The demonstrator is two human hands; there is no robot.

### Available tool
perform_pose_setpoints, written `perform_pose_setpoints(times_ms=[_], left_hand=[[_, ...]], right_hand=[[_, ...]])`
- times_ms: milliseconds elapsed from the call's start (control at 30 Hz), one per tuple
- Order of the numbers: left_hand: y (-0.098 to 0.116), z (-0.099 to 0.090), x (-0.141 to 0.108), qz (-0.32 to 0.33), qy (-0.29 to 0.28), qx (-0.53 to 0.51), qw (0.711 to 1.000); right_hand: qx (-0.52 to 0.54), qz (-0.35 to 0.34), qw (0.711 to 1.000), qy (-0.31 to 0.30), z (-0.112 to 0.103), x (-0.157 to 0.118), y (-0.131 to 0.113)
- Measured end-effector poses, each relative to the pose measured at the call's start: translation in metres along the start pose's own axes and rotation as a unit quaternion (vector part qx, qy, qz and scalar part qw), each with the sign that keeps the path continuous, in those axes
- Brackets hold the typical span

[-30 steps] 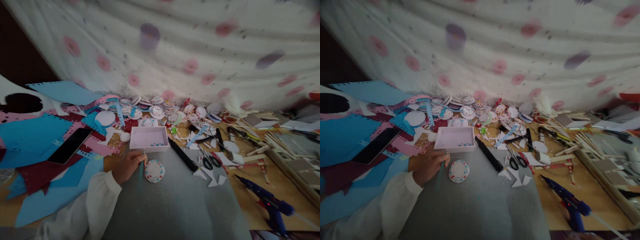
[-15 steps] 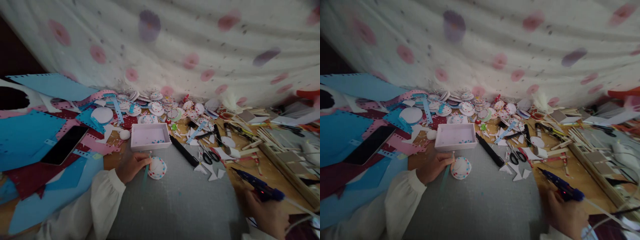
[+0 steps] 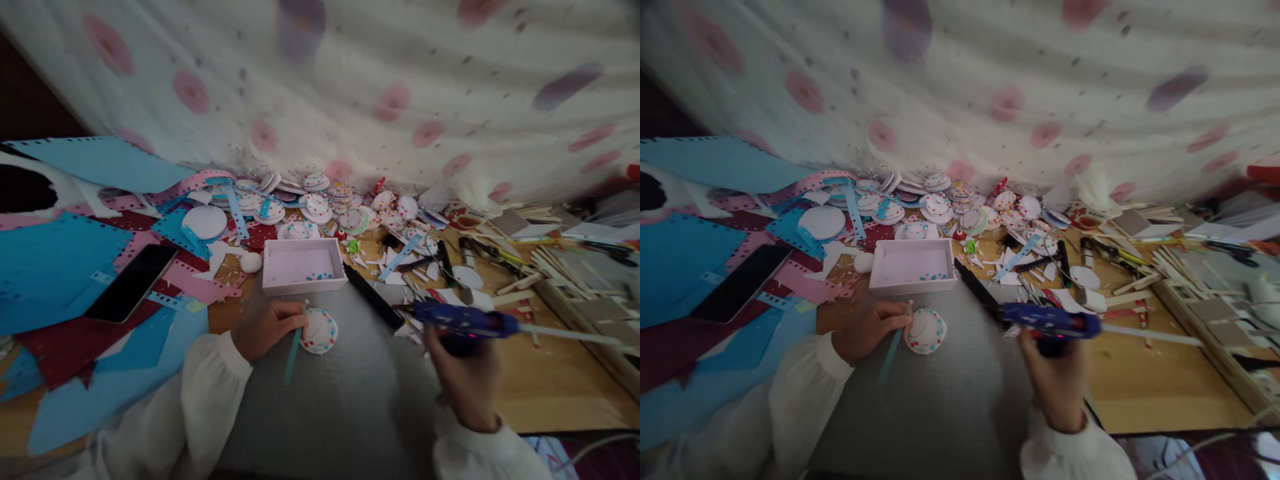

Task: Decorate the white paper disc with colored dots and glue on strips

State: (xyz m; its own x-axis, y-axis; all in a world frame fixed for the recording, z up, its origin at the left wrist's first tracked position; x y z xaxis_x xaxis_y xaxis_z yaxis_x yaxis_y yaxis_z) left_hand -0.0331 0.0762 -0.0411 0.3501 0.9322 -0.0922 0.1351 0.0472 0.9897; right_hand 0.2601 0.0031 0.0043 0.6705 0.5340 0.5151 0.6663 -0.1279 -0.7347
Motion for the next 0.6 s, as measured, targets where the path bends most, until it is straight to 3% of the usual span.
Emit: perform_pose_setpoints(times_ms=[100,200,400,600], left_hand=[[0.000,0.000,0.000,-0.016,0.000,0.008,1.000],[0.004,0.001,0.001,-0.008,0.000,0.004,1.000],[0.004,0.007,0.002,0.010,-0.037,-0.010,0.999],[0.006,0.012,0.000,0.041,-0.066,-0.015,0.997]], right_hand=[[0.072,-0.129,0.988,-0.049,0.044,-0.031,-0.038],[0.111,-0.194,0.973,-0.061,0.066,-0.050,-0.056],[0.135,-0.142,0.980,-0.038,0.072,-0.056,-0.041],[0.125,-0.132,0.980,-0.077,0.075,-0.057,-0.039]])
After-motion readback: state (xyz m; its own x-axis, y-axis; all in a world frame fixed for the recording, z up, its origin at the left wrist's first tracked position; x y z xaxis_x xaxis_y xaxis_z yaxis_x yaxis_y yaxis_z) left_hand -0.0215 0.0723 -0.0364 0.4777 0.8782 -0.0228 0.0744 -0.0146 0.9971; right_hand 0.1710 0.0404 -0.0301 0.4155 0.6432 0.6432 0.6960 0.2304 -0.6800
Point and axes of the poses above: each hand's wrist, its own x-axis towards the middle knuckle, its own z-axis out of the palm, y = z × x, the point moved 7 cm from there along x, towards the middle knuckle, and after that the axes turned 14 degrees about y, right-handed, at the moved point
